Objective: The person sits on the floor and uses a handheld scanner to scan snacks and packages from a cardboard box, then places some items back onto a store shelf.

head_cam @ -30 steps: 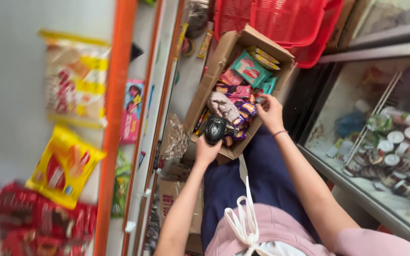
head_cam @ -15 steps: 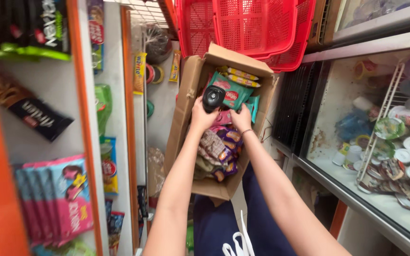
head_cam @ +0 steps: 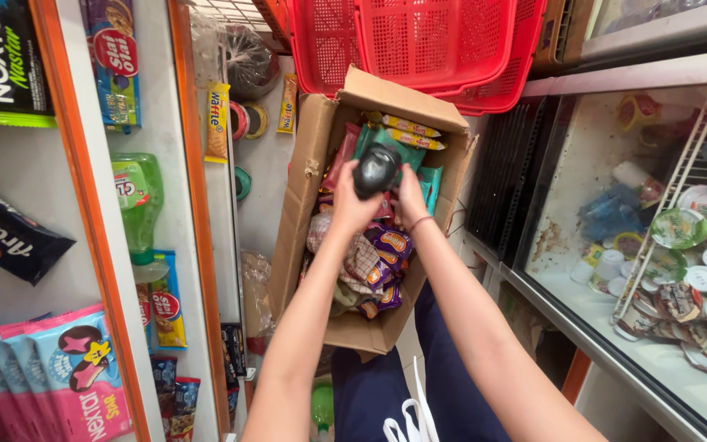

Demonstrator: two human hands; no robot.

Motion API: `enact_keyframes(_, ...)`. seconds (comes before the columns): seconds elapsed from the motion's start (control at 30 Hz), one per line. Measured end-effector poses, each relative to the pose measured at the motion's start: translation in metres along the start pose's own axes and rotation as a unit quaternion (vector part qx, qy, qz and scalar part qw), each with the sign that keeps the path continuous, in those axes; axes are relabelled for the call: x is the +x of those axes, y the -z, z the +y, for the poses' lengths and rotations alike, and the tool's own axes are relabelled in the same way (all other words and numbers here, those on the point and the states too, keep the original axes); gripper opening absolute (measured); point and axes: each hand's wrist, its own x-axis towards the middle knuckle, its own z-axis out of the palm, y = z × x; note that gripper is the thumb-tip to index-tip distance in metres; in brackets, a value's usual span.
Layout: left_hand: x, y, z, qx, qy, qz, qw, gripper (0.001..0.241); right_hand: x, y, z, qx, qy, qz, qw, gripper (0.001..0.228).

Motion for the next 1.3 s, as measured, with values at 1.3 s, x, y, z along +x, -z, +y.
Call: enact_keyframes(1.3,-0.301,0.081,0.400,0.032,-0.011,0.265,0.964,0.027,-0.362,0.103,-0.293,-0.072,0.132,-0.492,0.857,0.056)
